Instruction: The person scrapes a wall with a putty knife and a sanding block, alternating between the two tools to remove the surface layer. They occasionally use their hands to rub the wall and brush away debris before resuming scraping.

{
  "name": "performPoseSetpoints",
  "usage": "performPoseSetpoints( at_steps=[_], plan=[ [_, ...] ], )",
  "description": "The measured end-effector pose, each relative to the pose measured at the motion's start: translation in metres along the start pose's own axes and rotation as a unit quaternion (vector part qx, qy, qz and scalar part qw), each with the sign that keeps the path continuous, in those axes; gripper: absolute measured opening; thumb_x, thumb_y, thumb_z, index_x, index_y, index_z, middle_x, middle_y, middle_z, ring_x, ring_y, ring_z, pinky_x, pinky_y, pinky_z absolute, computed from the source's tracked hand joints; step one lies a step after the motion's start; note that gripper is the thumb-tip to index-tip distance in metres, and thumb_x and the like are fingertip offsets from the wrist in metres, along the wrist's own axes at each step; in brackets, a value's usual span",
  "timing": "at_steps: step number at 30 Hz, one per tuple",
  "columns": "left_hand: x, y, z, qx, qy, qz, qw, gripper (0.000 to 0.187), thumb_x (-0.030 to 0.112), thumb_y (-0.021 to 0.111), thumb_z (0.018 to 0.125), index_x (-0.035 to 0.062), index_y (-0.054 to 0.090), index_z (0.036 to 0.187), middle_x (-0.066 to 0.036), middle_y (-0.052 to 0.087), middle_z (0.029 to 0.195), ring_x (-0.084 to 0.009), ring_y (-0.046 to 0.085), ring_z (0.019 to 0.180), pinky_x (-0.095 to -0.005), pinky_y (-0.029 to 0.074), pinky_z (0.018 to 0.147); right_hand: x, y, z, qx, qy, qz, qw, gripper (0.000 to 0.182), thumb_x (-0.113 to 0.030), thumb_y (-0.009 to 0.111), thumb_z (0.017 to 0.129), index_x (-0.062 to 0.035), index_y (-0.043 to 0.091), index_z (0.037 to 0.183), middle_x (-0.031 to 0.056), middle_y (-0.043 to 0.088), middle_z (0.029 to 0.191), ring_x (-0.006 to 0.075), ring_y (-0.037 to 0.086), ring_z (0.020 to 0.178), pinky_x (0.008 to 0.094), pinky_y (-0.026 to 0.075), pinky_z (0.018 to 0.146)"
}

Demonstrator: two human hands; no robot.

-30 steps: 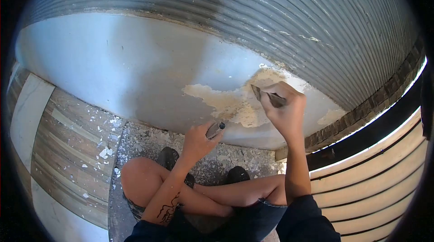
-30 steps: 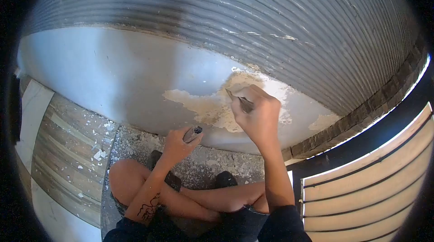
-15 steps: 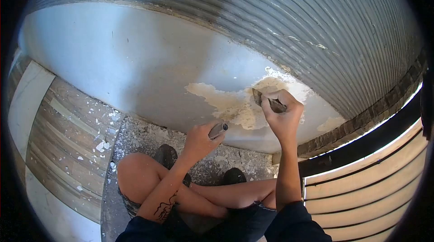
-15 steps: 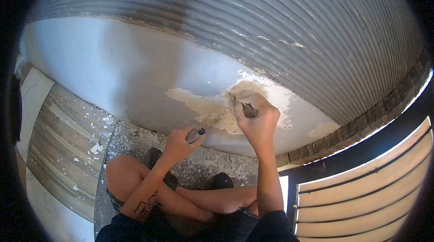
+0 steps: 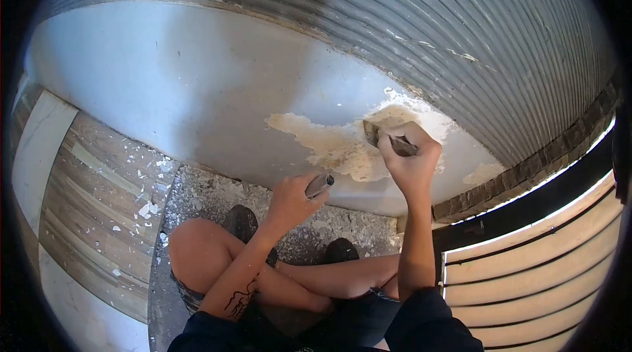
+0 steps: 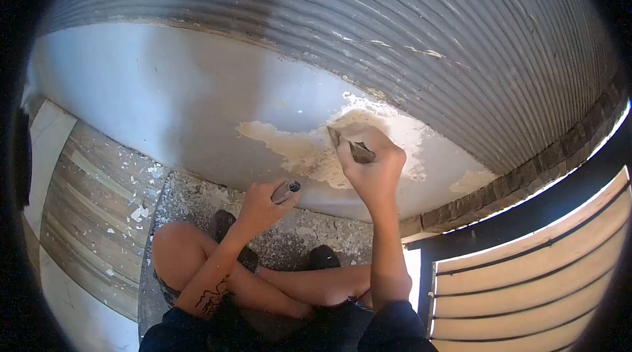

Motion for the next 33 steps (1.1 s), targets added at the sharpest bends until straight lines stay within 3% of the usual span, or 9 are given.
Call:
performPoseSetpoints(
  at_steps=[10, 14, 15, 22, 24, 26, 28, 30, 33],
  plan=[
    [0.000, 0.000, -0.002, 0.017, 0.003, 0.001, 1.000, 0.035, 0.029, 0.067, 0.076, -0.0005, 0.064, 0.096, -0.019, 0.063, 0.071, -0.0338, 0.062, 0.063, -0.0395, 0.049, 0.059, -0.003, 0.007, 0.004, -0.034, 0.000, -0.006, 0.999, 0.003, 0.000, 0.066, 0.072, -0.0005, 0.066, 0.075, 0.0085, 0.066, 0.071, 0.0122, 0.064, 0.068, 0.0240, 0.050, 0.060],
    [0.003, -0.004, 0.001, 0.032, 0.004, -0.022, 0.999, 0.037, 0.029, 0.067, 0.076, -0.0018, 0.064, 0.095, -0.019, 0.063, 0.070, -0.0338, 0.062, 0.063, -0.0390, 0.049, 0.058, -0.006, 0.008, 0.004, 0.013, 0.055, 0.153, 0.987, 0.003, 0.000, 0.066, 0.070, 0.0003, 0.065, 0.073, 0.0083, 0.066, 0.070, 0.0102, 0.062, 0.065, 0.0226, 0.048, 0.057],
    [0.002, -0.002, 0.000, 0.027, 0.004, -0.023, 0.999, 0.037, 0.029, 0.067, 0.076, -0.0018, 0.064, 0.095, -0.019, 0.063, 0.070, -0.0338, 0.062, 0.063, -0.0390, 0.049, 0.058, -0.003, 0.007, 0.004, -0.008, 0.035, 0.030, 0.999, 0.003, 0.000, 0.066, 0.070, 0.0007, 0.064, 0.072, 0.0084, 0.066, 0.069, 0.0089, 0.060, 0.062, 0.0216, 0.047, 0.056],
    [-0.004, 0.003, -0.001, 0.024, 0.005, -0.002, 1.000, 0.035, 0.029, 0.067, 0.075, 0.0003, 0.064, 0.095, -0.019, 0.062, 0.071, -0.0356, 0.061, 0.063, -0.0394, 0.049, 0.060, 0.004, 0.003, 0.001, 0.036, 0.029, 0.084, 0.995, 0.004, -0.002, 0.067, 0.067, -0.0022, 0.063, 0.070, 0.0090, 0.063, 0.066, 0.0115, 0.060, 0.058, 0.0221, 0.047, 0.057],
    [-0.002, 0.003, -0.002, 0.030, 0.014, 0.004, 0.999, 0.035, 0.029, 0.067, 0.075, 0.0006, 0.064, 0.096, -0.019, 0.063, 0.071, -0.0356, 0.061, 0.063, -0.0394, 0.049, 0.060, -0.002, 0.033, -0.004, -0.065, -0.023, 0.011, 0.998, 0.006, 0.000, 0.068, 0.072, 0.0018, 0.063, 0.071, 0.0037, 0.062, 0.063, 0.0061, 0.056, 0.058, 0.0203, 0.045, 0.054],
    [-0.002, 0.002, -0.002, 0.014, 0.011, 0.009, 1.000, 0.036, 0.029, 0.067, 0.075, 0.0003, 0.064, 0.097, -0.019, 0.063, 0.073, -0.0358, 0.061, 0.065, -0.0397, 0.050, 0.062, -0.018, 0.025, -0.004, -0.042, -0.074, 0.026, 0.996, 0.006, -0.001, 0.068, 0.072, 0.0022, 0.063, 0.071, 0.0044, 0.062, 0.062, 0.0072, 0.057, 0.059, 0.0211, 0.045, 0.055],
    [-0.002, -0.002, -0.002, 0.004, -0.017, 0.006, 1.000, 0.036, 0.029, 0.065, 0.075, 0.0039, 0.063, 0.101, -0.018, 0.064, 0.078, -0.0364, 0.062, 0.070, -0.0416, 0.050, 0.065, -0.010, -0.001, -0.007, 0.054, 0.055, 0.085, 0.993, 0.008, -0.002, 0.069, 0.071, 0.0027, 0.062, 0.070, 0.0050, 0.062, 0.061, 0.0067, 0.056, 0.059, 0.0220, 0.045, 0.054],
    [-0.003, 0.000, 0.001, -0.014, -0.041, 0.001, 0.999, 0.036, 0.029, 0.064, 0.075, 0.0076, 0.063, 0.104, -0.018, 0.065, 0.084, -0.0370, 0.062, 0.076, -0.0435, 0.050, 0.068, 0.002, 0.003, -0.006, 0.056, 0.069, 0.094, 0.992, 0.009, -0.002, 0.069, 0.071, 0.0025, 0.062, 0.070, 0.0048, 0.062, 0.062, 0.0056, 0.056, 0.059, 0.0214, 0.045, 0.055],
    [-0.006, 0.003, -0.001, -0.010, -0.049, 0.002, 0.999, 0.035, 0.027, 0.064, 0.074, 0.0086, 0.063, 0.104, -0.018, 0.065, 0.083, -0.0367, 0.062, 0.076, -0.0439, 0.050, 0.069, 0.005, 0.031, -0.007, -0.056, -0.020, -0.009, 0.998, 0.004, 0.002, 0.068, 0.073, 0.0028, 0.063, 0.072, 0.0042, 0.062, 0.063, 0.0064, 0.057, 0.061, 0.0205, 0.046, 0.057]
  ],
)
Point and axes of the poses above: each hand's wrist, its own z-axis towards the middle knuckle, its own y-axis out of the palm, x = y × z, the point moved 6 cm from there along z, towards the middle knuckle
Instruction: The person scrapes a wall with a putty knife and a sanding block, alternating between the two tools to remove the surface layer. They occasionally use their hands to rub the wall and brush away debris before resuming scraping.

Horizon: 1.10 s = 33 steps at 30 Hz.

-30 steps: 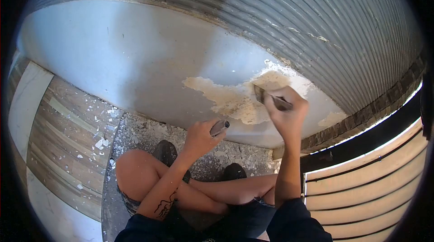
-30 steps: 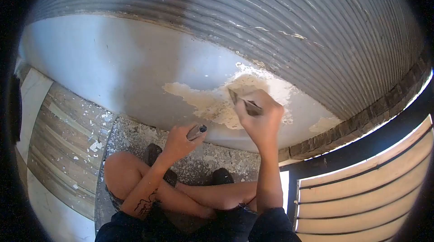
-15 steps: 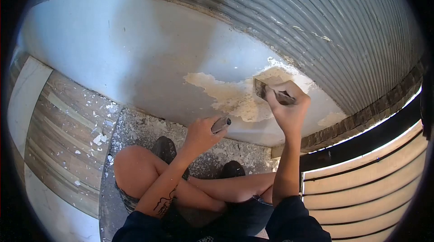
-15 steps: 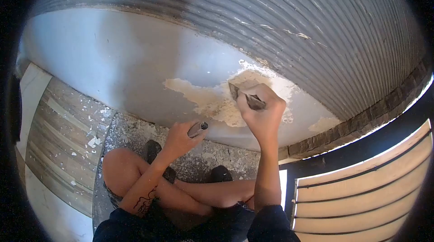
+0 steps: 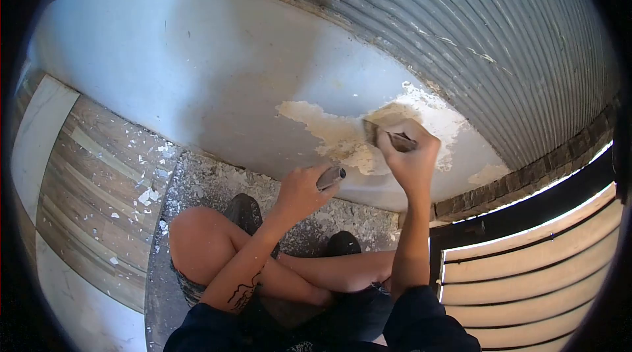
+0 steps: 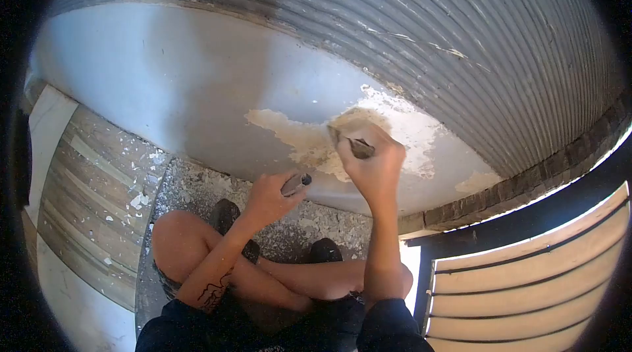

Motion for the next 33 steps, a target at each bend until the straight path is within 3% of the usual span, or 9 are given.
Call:
performPoseSetpoints(
  at_steps=[4, 8, 13, 15, 22, 24, 27, 31, 33],
  plan=[
    [0.006, -0.003, 0.000, 0.012, 0.053, -0.011, 0.998, 0.033, 0.027, 0.065, 0.076, 0.0026, 0.064, 0.098, -0.018, 0.064, 0.075, -0.0348, 0.062, 0.066, -0.0404, 0.049, 0.059, -0.007, -0.026, -0.003, 0.093, 0.062, 0.094, 0.989, 0.005, -0.004, 0.066, 0.069, -0.0006, 0.064, 0.072, 0.0121, 0.061, 0.062, 0.0183, 0.061, 0.053, 0.0262, 0.047, 0.054],
    [0.004, 0.004, -0.001, 0.016, 0.058, -0.001, 0.998, 0.034, 0.027, 0.065, 0.076, 0.0028, 0.064, 0.101, -0.018, 0.064, 0.076, -0.0347, 0.062, 0.068, -0.0413, 0.049, 0.061, -0.005, 0.012, -0.002, -0.013, 0.005, 0.023, 1.000, 0.005, 0.001, 0.067, 0.068, 0.0006, 0.065, 0.072, 0.0090, 0.065, 0.068, 0.0110, 0.060, 0.059, 0.0245, 0.048, 0.057],
    [0.004, 0.000, 0.000, 0.013, 0.047, -0.001, 0.999, 0.037, 0.028, 0.065, 0.076, 0.0031, 0.064, 0.102, -0.019, 0.064, 0.077, -0.0359, 0.062, 0.069, -0.0426, 0.049, 0.063, -0.002, -0.010, -0.006, 0.096, 0.072, 0.093, 0.988, 0.006, -0.001, 0.067, 0.067, 0.0001, 0.062, 0.071, 0.0091, 0.062, 0.064, 0.0137, 0.059, 0.057, 0.0245, 0.046, 0.056],
    [0.004, 0.002, 0.000, 0.012, 0.048, -0.007, 0.999, 0.037, 0.029, 0.065, 0.076, 0.0032, 0.064, 0.103, -0.020, 0.064, 0.078, -0.0363, 0.062, 0.069, -0.0429, 0.049, 0.064, -0.006, 0.002, -0.005, 0.052, 0.007, 0.030, 0.998, 0.004, 0.000, 0.068, 0.072, 0.0022, 0.064, 0.072, 0.0055, 0.063, 0.064, 0.0061, 0.057, 0.060, 0.0208, 0.046, 0.057],
    [0.007, 0.002, 0.000, -0.001, 0.048, -0.007, 0.999, 0.037, 0.028, 0.066, 0.074, 0.0040, 0.063, 0.102, -0.018, 0.064, 0.081, -0.0360, 0.062, 0.072, -0.0422, 0.050, 0.066, -0.006, -0.003, -0.010, 0.104, 0.065, 0.093, 0.988, 0.007, -0.003, 0.069, 0.071, 0.0013, 0.063, 0.070, 0.0040, 0.062, 0.062, 0.0054, 0.054, 0.057, 0.0201, 0.043, 0.054],
    [0.007, 0.003, -0.001, -0.014, 0.038, -0.021, 0.999, 0.037, 0.028, 0.066, 0.074, 0.0043, 0.063, 0.102, -0.017, 0.065, 0.083, -0.0358, 0.062, 0.073, -0.0420, 0.050, 0.067, -0.010, 0.021, -0.006, 0.036, -0.010, 0.042, 0.998, 0.006, 0.002, 0.067, 0.067, -0.0024, 0.065, 0.071, 0.0053, 0.065, 0.069, 0.0119, 0.060, 0.059, 0.0226, 0.046, 0.053],
    [0.005, 0.001, -0.003, 0.001, 0.035, 0.018, 0.999, 0.033, 0.025, 0.065, 0.073, 0.0094, 0.064, 0.102, -0.016, 0.065, 0.081, -0.0352, 0.062, 0.074, -0.0431, 0.050, 0.066, -0.014, 0.001, -0.011, 0.072, 0.037, 0.066, 0.995, 0.007, 0.001, 0.067, 0.068, -0.0041, 0.066, 0.073, 0.0058, 0.067, 0.074, 0.0133, 0.062, 0.061, 0.0235, 0.047, 0.054],
    [0.008, 0.002, 0.000, 0.016, 0.051, -0.014, 0.998, 0.034, 0.026, 0.065, 0.073, 0.0097, 0.064, 0.102, -0.016, 0.065, 0.082, -0.0351, 0.062, 0.075, -0.0434, 0.050, 0.066, -0.008, 0.020, -0.011, 0.074, 0.034, 0.099, 0.992, 0.005, -0.003, 0.068, 0.071, -0.0001, 0.064, 0.072, 0.0053, 0.062, 0.065, 0.0080, 0.057, 0.059, 0.0221, 0.045, 0.055],
    [0.005, 0.005, -0.002, 0.016, 0.051, -0.020, 0.998, 0.034, 0.027, 0.066, 0.073, 0.0095, 0.064, 0.102, -0.016, 0.065, 0.082, -0.0352, 0.062, 0.075, -0.0434, 0.050, 0.066, -0.016, 0.037, -0.012, 0.009, -0.013, 0.045, 0.999, 0.005, -0.001, 0.069, 0.071, -0.0004, 0.064, 0.073, 0.0058, 0.064, 0.068, 0.0086, 0.059, 0.061, 0.0224, 0.046, 0.057]
  ],
)
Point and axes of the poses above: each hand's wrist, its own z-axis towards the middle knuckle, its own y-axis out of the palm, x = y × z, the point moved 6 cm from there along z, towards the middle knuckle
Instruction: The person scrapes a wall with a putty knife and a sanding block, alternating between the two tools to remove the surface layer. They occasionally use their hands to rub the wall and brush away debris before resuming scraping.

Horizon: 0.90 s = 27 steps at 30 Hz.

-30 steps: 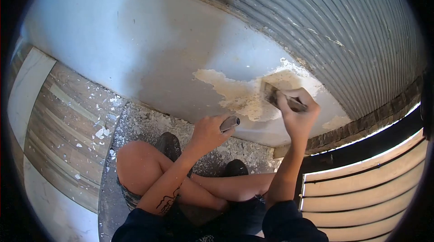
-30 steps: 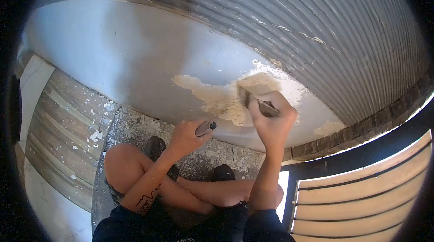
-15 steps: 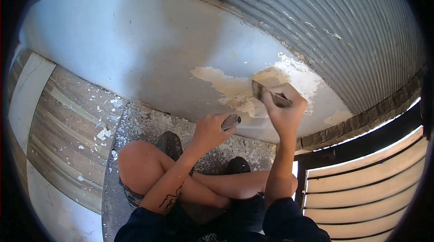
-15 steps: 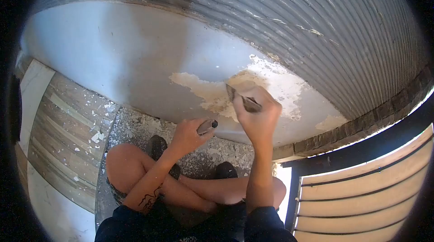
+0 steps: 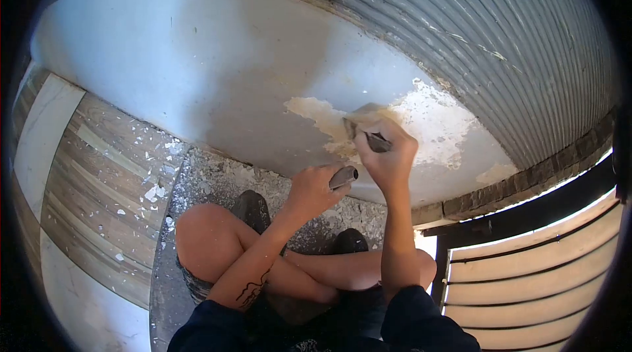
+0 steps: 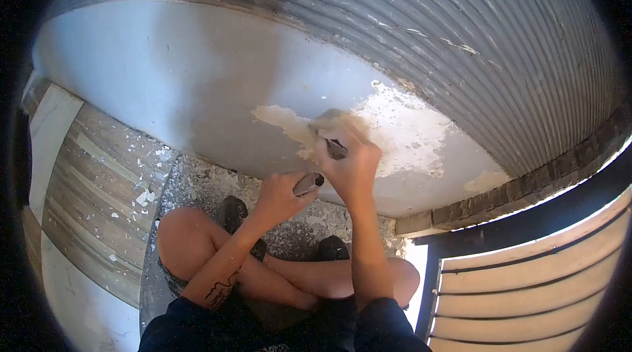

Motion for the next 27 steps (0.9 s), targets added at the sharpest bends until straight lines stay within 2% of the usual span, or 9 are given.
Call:
performPoseSetpoints(
  at_steps=[2, 4, 5, 8, 13, 17, 20, 24, 27],
  plan=[
    [-0.005, 0.002, -0.002, -0.008, 0.007, 0.036, 0.999, 0.035, 0.027, 0.066, 0.073, 0.0082, 0.064, 0.103, -0.016, 0.065, 0.083, -0.0358, 0.062, 0.074, -0.0432, 0.050, 0.066, -0.007, -0.016, -0.002, 0.026, -0.012, 0.027, 0.999, 0.005, -0.001, 0.069, 0.072, 0.0008, 0.064, 0.073, 0.0054, 0.064, 0.068, 0.0081, 0.059, 0.064, 0.0227, 0.047, 0.058],
    [0.000, -0.010, 0.001, -0.012, -0.012, 0.020, 1.000, 0.035, 0.026, 0.066, 0.073, 0.0070, 0.064, 0.102, -0.016, 0.065, 0.082, -0.0356, 0.062, 0.074, -0.0420, 0.050, 0.066, 0.007, -0.040, -0.009, 0.109, 0.118, 0.070, 0.984, 0.007, -0.001, 0.069, 0.072, 0.0018, 0.063, 0.072, 0.0046, 0.064, 0.066, 0.0066, 0.058, 0.064, 0.0224, 0.046, 0.059],
    [0.002, -0.011, 0.003, -0.025, -0.027, 0.000, 0.999, 0.035, 0.026, 0.067, 0.072, 0.0057, 0.063, 0.102, -0.016, 0.065, 0.082, -0.0355, 0.062, 0.074, -0.0407, 0.050, 0.066, 0.010, -0.036, -0.006, 0.132, 0.080, 0.055, 0.986, 0.006, 0.001, 0.067, 0.067, 0.0010, 0.063, 0.071, 0.0092, 0.064, 0.066, 0.0079, 0.060, 0.063, 0.0219, 0.046, 0.056],
    [-0.001, -0.007, 0.004, 0.000, -0.018, -0.002, 1.000, 0.034, 0.025, 0.066, 0.073, 0.0053, 0.064, 0.100, -0.017, 0.065, 0.079, -0.0356, 0.062, 0.071, -0.0399, 0.050, 0.064, 0.018, -0.032, -0.004, 0.068, 0.062, -0.009, 0.996, 0.004, 0.003, 0.067, 0.069, 0.0017, 0.063, 0.069, 0.0071, 0.064, 0.066, 0.0073, 0.058, 0.060, 0.0209, 0.045, 0.055],
    [0.002, -0.010, 0.003, -0.004, -0.012, -0.016, 1.000, 0.032, 0.026, 0.065, 0.073, 0.0045, 0.063, 0.098, -0.017, 0.064, 0.076, -0.0368, 0.061, 0.071, -0.0442, 0.049, 0.065, 0.008, -0.052, -0.009, 0.150, 0.076, 0.073, 0.983, 0.007, 0.002, 0.067, 0.069, 0.0020, 0.060, 0.068, 0.0067, 0.060, 0.061, 0.0066, 0.053, 0.057, 0.0218, 0.043, 0.054],
    [0.001, -0.005, 0.003, -0.015, -0.028, 0.013, 0.999, 0.031, 0.026, 0.064, 0.073, 0.0056, 0.063, 0.097, -0.017, 0.064, 0.077, -0.0369, 0.061, 0.072, -0.0445, 0.049, 0.066, 0.019, -0.033, -0.005, 0.084, 0.048, 0.018, 0.995, 0.004, 0.001, 0.067, 0.069, 0.0003, 0.063, 0.070, 0.0041, 0.062, 0.064, 0.0073, 0.054, 0.057, 0.0204, 0.043, 0.053],
    [-0.003, -0.003, 0.001, -0.017, -0.024, -0.017, 0.999, 0.031, 0.026, 0.064, 0.073, 0.0069, 0.063, 0.098, -0.017, 0.064, 0.078, -0.0371, 0.061, 0.073, -0.0448, 0.049, 0.066, 0.007, -0.054, -0.010, 0.120, 0.086, 0.031, 0.989, 0.005, 0.000, 0.066, 0.068, 0.0001, 0.062, 0.071, 0.0065, 0.062, 0.065, 0.0091, 0.055, 0.058, 0.0228, 0.044, 0.054],
    [0.001, -0.005, 0.002, 0.010, -0.017, -0.004, 1.000, 0.032, 0.027, 0.064, 0.073, 0.0081, 0.063, 0.099, -0.017, 0.064, 0.079, -0.0375, 0.061, 0.072, -0.0449, 0.049, 0.066, 0.016, -0.039, -0.008, 0.117, 0.067, 0.053, 0.989, 0.006, 0.000, 0.066, 0.068, 0.0003, 0.062, 0.072, 0.0073, 0.063, 0.066, 0.0105, 0.055, 0.056, 0.0235, 0.044, 0.054],
    [0.001, -0.006, 0.001, -0.012, -0.017, 0.020, 1.000, 0.036, 0.027, 0.066, 0.075, 0.0022, 0.063, 0.101, -0.019, 0.064, 0.081, -0.0364, 0.062, 0.073, -0.0417, 0.050, 0.066, 0.006, -0.037, -0.009, 0.077, 0.019, -0.026, 0.996, 0.005, -0.001, 0.068, 0.071, -0.0014, 0.064, 0.073, 0.0045, 0.064, 0.068, 0.0094, 0.057, 0.057, 0.0215, 0.044, 0.054]
  ],
)
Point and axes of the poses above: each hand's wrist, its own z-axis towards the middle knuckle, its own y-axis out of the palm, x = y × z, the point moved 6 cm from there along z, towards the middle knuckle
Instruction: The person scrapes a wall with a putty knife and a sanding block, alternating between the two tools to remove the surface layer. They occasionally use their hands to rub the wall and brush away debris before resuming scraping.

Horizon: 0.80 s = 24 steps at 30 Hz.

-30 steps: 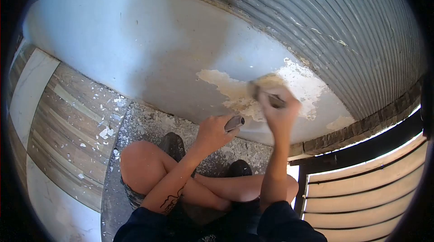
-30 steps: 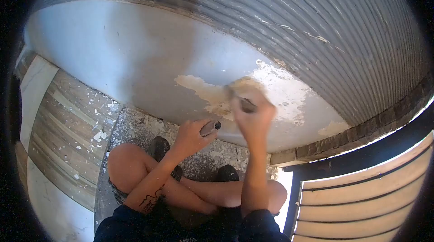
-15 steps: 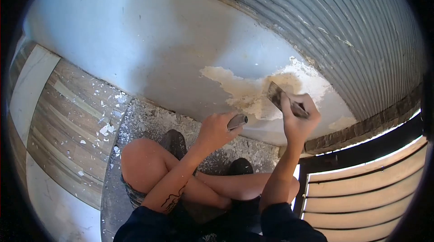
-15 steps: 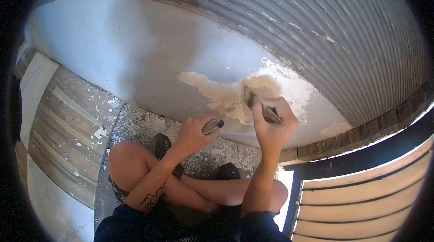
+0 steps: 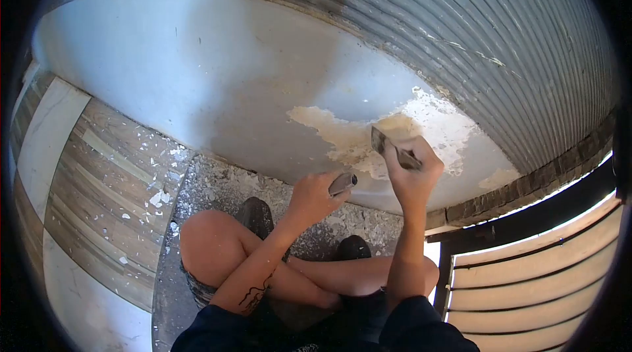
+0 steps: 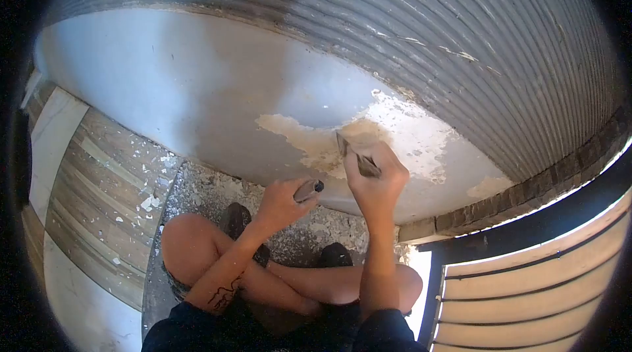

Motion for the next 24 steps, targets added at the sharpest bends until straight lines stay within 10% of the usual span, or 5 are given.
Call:
performPoseSetpoints(
  at_steps=[24],
  plan=[
    [0.000, 0.001, 0.000, 0.015, 0.018, -0.007, 1.000, 0.034, 0.029, 0.067, 0.075, 0.0041, 0.065, 0.098, -0.019, 0.064, 0.078, -0.0363, 0.062, 0.072, -0.0407, 0.050, 0.064, 0.007, -0.033, 0.000, 0.093, 0.048, 0.050, 0.993, 0.009, 0.001, 0.071, 0.071, 0.0012, 0.063, 0.071, 0.0015, 0.059, 0.062, 0.0036, 0.049, 0.057, 0.0189, 0.040, 0.053]
  ],
)
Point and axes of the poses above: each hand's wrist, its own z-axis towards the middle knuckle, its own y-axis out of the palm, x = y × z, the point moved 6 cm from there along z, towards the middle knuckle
